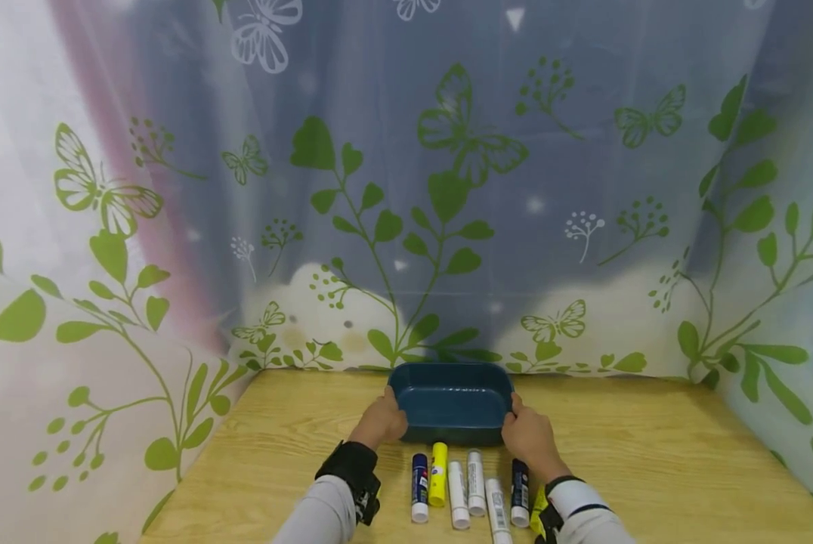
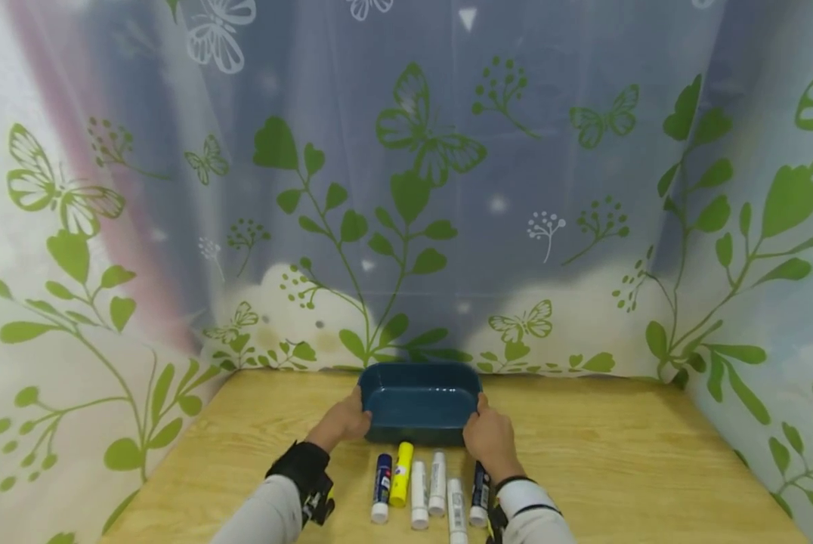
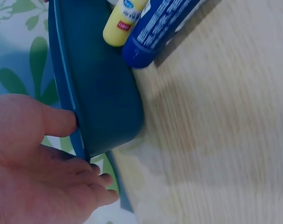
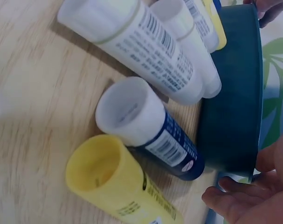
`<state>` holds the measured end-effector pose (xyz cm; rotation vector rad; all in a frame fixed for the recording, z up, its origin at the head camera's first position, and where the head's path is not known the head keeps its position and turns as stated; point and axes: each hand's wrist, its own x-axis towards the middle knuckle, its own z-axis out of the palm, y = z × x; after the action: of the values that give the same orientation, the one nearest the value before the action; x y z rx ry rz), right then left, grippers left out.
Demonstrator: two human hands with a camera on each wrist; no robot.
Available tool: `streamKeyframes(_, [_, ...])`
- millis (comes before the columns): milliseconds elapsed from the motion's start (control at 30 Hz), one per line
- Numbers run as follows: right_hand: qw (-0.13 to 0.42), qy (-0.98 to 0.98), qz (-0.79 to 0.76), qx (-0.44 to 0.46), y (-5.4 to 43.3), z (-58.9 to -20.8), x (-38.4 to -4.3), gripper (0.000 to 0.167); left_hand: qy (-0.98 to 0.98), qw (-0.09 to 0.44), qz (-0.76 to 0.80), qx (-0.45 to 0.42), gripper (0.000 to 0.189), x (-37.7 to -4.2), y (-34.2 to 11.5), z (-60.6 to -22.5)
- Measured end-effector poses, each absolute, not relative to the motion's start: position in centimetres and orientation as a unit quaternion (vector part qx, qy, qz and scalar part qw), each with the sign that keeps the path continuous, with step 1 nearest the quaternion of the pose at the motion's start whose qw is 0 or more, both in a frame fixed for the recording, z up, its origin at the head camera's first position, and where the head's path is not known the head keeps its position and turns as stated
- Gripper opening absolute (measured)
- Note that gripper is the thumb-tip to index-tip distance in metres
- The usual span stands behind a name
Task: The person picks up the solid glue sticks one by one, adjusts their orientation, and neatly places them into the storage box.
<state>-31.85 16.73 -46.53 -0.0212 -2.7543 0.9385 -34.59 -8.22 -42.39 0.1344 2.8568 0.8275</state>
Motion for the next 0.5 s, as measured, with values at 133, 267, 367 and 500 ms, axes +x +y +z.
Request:
streamKeyframes(133, [0.109,-0.937,0.331,-0.011,17.3,-46.3,-31.7,0.051,0.953,0.038,0.296,0.05,0.058,-34.9,-7.8,-43.4])
streamKeyframes(267, [0.101,-0.934,0.343,-0.021,17.9,-46.1,-31.3,0.051,0.947,-0.005,0.315,0.057,0.054,-34.8,-7.3,-44.3])
streamKeyframes(367, [0.093,-0.934,0.345,-0.03,18.4,-46.0,-31.0,0.052,0.945,-0.017,0.319,0.065,0.053,-34.5,-6.9,-44.7])
streamKeyframes(500, [0.092,-0.936,0.338,-0.032,19.0,-46.1,-30.8,0.052,0.941,-0.024,0.331,0.068,0.052,-34.1,-6.6,-44.9])
